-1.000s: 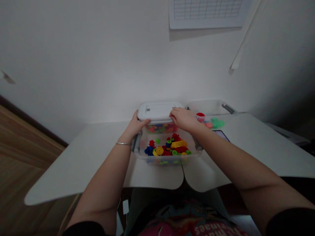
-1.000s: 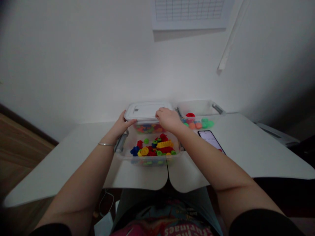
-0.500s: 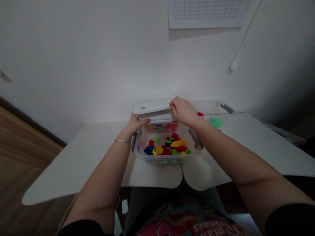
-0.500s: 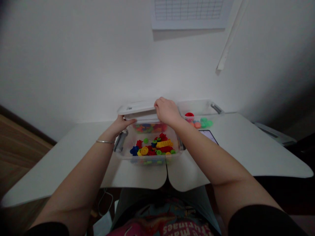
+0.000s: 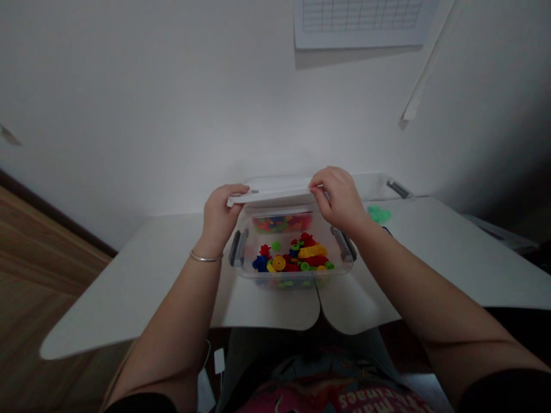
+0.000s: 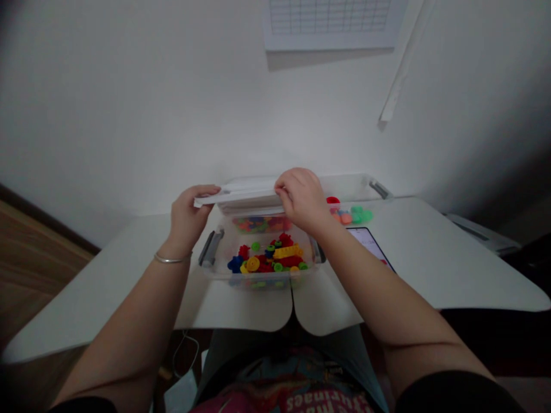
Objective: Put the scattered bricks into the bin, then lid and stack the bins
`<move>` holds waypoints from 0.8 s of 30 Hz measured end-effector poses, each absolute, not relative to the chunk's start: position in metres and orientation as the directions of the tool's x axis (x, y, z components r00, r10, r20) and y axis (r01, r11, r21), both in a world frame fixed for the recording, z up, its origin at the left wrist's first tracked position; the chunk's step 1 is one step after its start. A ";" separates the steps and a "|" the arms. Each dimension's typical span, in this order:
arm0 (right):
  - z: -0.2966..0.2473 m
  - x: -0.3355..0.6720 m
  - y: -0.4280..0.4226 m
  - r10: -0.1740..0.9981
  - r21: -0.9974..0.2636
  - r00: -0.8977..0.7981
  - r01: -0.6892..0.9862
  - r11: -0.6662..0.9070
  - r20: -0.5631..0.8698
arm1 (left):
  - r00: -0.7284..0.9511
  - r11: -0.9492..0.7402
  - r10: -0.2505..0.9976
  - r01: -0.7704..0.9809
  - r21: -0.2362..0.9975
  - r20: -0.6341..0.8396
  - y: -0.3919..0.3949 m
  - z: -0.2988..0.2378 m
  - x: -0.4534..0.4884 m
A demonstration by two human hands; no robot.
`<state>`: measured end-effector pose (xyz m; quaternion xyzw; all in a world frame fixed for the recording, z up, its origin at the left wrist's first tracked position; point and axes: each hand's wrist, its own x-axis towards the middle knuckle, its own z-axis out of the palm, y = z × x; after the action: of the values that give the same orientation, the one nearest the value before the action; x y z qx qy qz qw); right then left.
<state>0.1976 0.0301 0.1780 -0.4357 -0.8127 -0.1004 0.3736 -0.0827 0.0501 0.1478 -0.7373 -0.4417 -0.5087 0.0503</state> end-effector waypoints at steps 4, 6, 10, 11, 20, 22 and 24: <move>0.172 0.216 0.011 0.606 -0.225 -0.224 0.788 0.574 0.763 | 0.104 -0.692 0.511 0.639 0.337 0.853 0.025 0.158 -0.083; 0.164 0.225 0.007 0.610 -0.305 -0.139 0.767 0.565 0.780 | 0.071 -0.736 0.458 0.590 0.332 0.886 0.012 0.162 -0.081; 0.144 0.234 0.011 0.665 -0.478 -0.040 0.663 0.576 0.746 | -0.039 -0.760 0.448 0.510 0.403 0.893 -0.009 0.168 -0.072; 0.139 0.234 0.014 0.672 -0.515 -0.011 0.634 0.577 0.740 | -0.056 -0.746 0.465 0.512 0.426 0.883 -0.011 0.168 -0.070; 0.134 0.227 -0.010 0.773 -0.752 0.148 0.399 0.524 0.617 | -0.025 -0.640 0.707 0.404 0.654 0.707 -0.020 0.157 -0.067; 0.132 0.222 -0.018 0.823 -0.817 0.147 0.303 0.490 0.548 | -0.060 -0.600 0.744 0.378 0.705 0.665 -0.029 0.151 -0.063; 0.129 0.218 -0.024 0.875 -0.875 0.132 0.216 0.433 0.465 | -0.112 -0.562 0.756 0.394 0.727 0.645 -0.039 0.146 -0.058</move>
<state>0.2183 -0.0239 0.1286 -0.4557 -0.5986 0.2756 0.5984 -0.0584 -0.0387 0.1459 -0.6492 -0.4430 -0.5997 -0.1507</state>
